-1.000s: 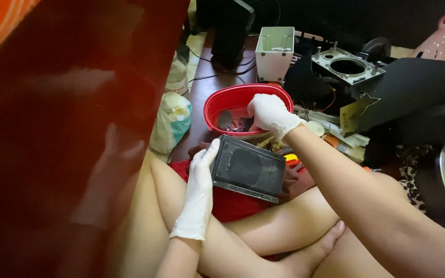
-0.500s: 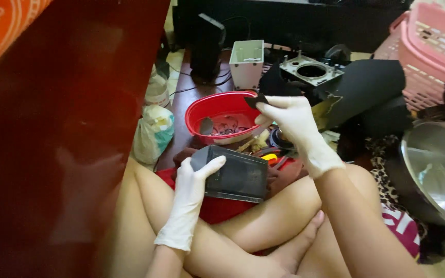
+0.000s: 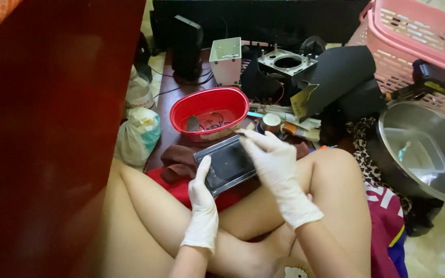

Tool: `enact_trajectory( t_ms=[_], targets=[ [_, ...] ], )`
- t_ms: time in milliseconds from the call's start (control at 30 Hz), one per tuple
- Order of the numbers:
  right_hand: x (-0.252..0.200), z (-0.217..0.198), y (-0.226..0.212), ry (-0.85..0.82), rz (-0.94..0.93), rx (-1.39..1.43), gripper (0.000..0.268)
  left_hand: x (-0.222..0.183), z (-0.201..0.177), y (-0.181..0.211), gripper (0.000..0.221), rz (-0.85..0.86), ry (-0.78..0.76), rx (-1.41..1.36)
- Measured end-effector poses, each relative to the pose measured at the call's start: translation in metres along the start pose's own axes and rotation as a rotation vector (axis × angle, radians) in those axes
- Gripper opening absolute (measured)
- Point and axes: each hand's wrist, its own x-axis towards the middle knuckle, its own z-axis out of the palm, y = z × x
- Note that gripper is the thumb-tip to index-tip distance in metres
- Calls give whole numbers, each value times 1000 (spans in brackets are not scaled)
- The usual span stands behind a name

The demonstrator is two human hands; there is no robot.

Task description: Cleaning and assembling electronic housing components using a cloth and screwdriver.

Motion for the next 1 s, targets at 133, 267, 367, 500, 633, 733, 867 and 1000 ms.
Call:
enact_trajectory(
  t_ms=[133,267,367,500,633,733,867,1000],
  targets=[
    [-15,12,0,231,-691,-47,7,-18,9,23,52,-181,-13,-171],
    [-29,14,-9,211,-940,-63,18,-10,11,20,58,-218,-33,-114],
    [-33,17,-3,197,-983,-144,28,8,2,0,55,-124,-56,11],
    [-26,10,6,221,-991,-199,30,-29,8,11,67,82,-119,336],
    [-24,3,5,197,-927,-165,28,-15,9,-3,63,93,-98,368],
    [-31,0,2,156,-877,-113,28,-9,3,-7,63,74,-98,365],
    [-31,0,8,200,-874,-157,29,-14,4,-4,59,111,-95,320],
    [-33,1,9,218,-882,-193,30,-13,1,-7,53,135,-104,286]
  ],
)
